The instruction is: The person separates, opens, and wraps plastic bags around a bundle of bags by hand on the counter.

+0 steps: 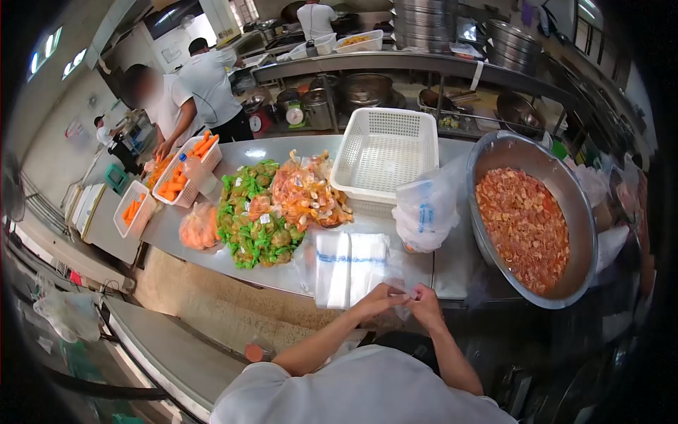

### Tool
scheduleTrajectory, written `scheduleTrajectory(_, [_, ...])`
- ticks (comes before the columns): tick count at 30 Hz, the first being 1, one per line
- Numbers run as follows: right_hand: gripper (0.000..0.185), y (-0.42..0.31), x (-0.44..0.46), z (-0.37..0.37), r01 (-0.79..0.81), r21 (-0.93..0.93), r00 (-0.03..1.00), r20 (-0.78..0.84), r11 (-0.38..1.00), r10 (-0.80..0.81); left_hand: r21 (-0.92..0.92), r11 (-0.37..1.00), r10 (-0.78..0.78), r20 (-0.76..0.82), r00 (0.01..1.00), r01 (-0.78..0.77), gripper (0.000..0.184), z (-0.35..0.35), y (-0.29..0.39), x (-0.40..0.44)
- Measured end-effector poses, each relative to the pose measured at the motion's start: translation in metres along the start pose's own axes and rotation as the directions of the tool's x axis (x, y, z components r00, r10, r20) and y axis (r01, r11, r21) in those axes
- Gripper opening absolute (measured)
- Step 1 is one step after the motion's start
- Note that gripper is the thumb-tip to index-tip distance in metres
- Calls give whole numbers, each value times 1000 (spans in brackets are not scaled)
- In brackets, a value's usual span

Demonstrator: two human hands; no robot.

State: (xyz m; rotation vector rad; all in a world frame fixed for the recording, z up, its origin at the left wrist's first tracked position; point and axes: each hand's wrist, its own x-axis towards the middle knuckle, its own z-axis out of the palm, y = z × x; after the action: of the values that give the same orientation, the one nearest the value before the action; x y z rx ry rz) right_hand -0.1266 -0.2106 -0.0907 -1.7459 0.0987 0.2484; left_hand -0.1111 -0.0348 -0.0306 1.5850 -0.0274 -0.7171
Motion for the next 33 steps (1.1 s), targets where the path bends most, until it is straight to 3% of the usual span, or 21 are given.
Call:
scheduleTrajectory(1, [15,4,-1,4,62,-34,997,47,997,-61,-82,997,5,60,998,0,33,4,3,-2])
scheduleTrajectory(2, [20,7,-2,0,39,-96,996,80,995,-31,-163,987,-3,13,1000,5,36,2,-3,2])
scheduleTrajectory(5, [15,-61,-26,-14,-117,160,993,19,980,115,-376,927,-27,-58,998,4,50,-14,-7,6])
scheduleTrajectory(7, [24,-53,-22,-22,-4,19,998,-68,1000,5,-352,936,-24,18,1000,28,54,-19,2,5])
scheduleTrajectory(9, [33,-55,-19,-18,155,-69,976,-142,985,-164,-113,991,-64,28,998,67,52,-11,13,-4])
scheduleTrajectory(10, [21,-71,-23,-24,92,-148,990,-93,985,-107,13,997,-70,30,997,70,51,-7,19,-6])
scheduleTrajectory(13, [14,-73,-24,-32,-97,-6,984,-154,995,95,-49,998,-35,-156,987,28,48,-20,13,2])
scheduleTrajectory(14, [13,-59,-20,-38,-38,-49,982,-186,998,28,33,997,-61,-246,967,71,45,-20,11,4])
scheduleTrajectory(16, [11,-28,-15,-52,59,-146,968,-233,988,-92,336,940,145,-238,960,-58,38,-23,-13,17])
scheduleTrajectory(18, [17,-23,-21,-61,-42,-44,983,-181,998,33,502,857,265,-245,933,-111,27,-18,-25,13])
scheduleTrajectory(20, [23,-30,-21,-62,-130,2,987,-98,991,130,388,905,255,-172,952,-172,30,-7,-20,9])
scheduleTrajectory(21, [20,-37,-23,-56,-99,-73,989,-116,992,90,327,924,254,-135,958,-199,31,0,-16,8])
scheduleTrajectory(22, [18,-48,-26,-47,-68,-150,990,-129,986,49,99,985,153,-93,984,-144,26,12,-9,5])
scheduleTrajectory(23, [15,-52,-28,-39,-38,-225,990,-138,974,7,71,989,139,-93,986,-133,26,20,-11,9])
scheduleTrajectory(24, [12,-42,-27,-31,40,-165,982,-175,985,-69,44,992,122,-95,988,-118,26,25,-14,14])
scheduleTrajectory(25, [12,-33,-26,-31,-15,-79,991,-133,997,5,19,995,100,-96,990,-98,25,25,-21,16])
scheduleTrajectory(27, [12,-11,-27,-48,-135,88,990,-39,987,138,180,972,168,-96,981,-149,24,10,-56,34])
scheduleTrajectory(29, [11,21,-25,-60,-89,-104,991,-107,991,78,261,940,254,-111,961,-218,23,2,-86,47])
scheduleTrajectory(31, [13,23,-33,-65,-31,-343,981,-192,939,-38,217,962,195,-119,973,-166,22,4,-79,40])
scheduleTrajectory(32, [17,11,-39,-67,-113,-240,976,-209,964,62,201,969,173,-121,978,-146,22,5,-75,38])
scheduleTrajectory(33, [20,0,-41,-63,-113,-281,973,-224,953,49,185,974,156,-125,980,-132,23,7,-74,37])
